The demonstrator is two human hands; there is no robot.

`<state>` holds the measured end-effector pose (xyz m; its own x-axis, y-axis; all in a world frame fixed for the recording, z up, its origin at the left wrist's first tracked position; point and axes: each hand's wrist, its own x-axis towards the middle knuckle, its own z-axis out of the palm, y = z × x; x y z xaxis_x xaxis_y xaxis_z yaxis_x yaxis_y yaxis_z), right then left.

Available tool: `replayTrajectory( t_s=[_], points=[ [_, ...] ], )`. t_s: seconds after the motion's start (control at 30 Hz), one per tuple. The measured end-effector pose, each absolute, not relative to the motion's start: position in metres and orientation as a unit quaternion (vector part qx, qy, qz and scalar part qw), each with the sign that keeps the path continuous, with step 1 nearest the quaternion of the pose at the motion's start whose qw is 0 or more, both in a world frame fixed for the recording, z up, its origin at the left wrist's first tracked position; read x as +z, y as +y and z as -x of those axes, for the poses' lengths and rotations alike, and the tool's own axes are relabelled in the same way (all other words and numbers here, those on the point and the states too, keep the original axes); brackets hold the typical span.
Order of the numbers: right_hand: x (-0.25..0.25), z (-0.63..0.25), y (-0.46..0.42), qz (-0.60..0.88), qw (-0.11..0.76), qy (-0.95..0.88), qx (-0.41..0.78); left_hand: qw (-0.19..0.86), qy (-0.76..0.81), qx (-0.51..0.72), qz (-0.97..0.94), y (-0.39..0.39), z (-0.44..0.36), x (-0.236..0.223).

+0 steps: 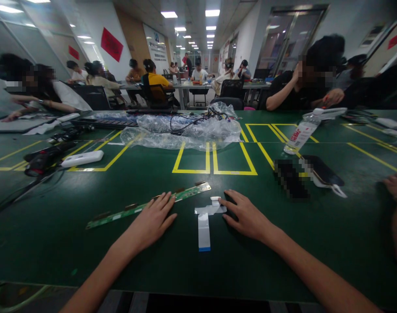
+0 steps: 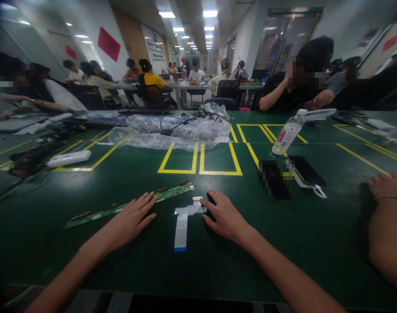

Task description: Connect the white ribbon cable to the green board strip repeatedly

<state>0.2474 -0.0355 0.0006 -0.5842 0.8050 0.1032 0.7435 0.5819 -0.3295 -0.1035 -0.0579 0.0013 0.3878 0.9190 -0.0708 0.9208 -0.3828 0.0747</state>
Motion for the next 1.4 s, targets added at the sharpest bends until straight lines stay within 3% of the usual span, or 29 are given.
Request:
replayTrajectory(
  t_s=[0.17, 0.4, 0.8, 1.4],
  points=[
    [0.004, -0.246, -0.034, 0.428, 0.121, -0.887, 0.121, 0.106, 0.459, -0.025, -0.882, -0.018, 0.053, 0.016],
    [0.004, -0.242, -0.033, 0.420, 0.115, -0.891, 0.133, 0.081, 0.399, 0.028, -0.913, -0.007, 0.012, -0.002],
    [-0.002, -0.242, -0.031, 0.419, 0.108, -0.892, 0.135, 0.033, 0.383, 0.095, -0.918, -0.019, 0.015, -0.006],
    [-0.005, -0.243, -0.028, 0.413, 0.099, -0.898, 0.118, 0.036, 0.359, 0.083, -0.929, -0.017, 0.026, -0.004]
  ],
)
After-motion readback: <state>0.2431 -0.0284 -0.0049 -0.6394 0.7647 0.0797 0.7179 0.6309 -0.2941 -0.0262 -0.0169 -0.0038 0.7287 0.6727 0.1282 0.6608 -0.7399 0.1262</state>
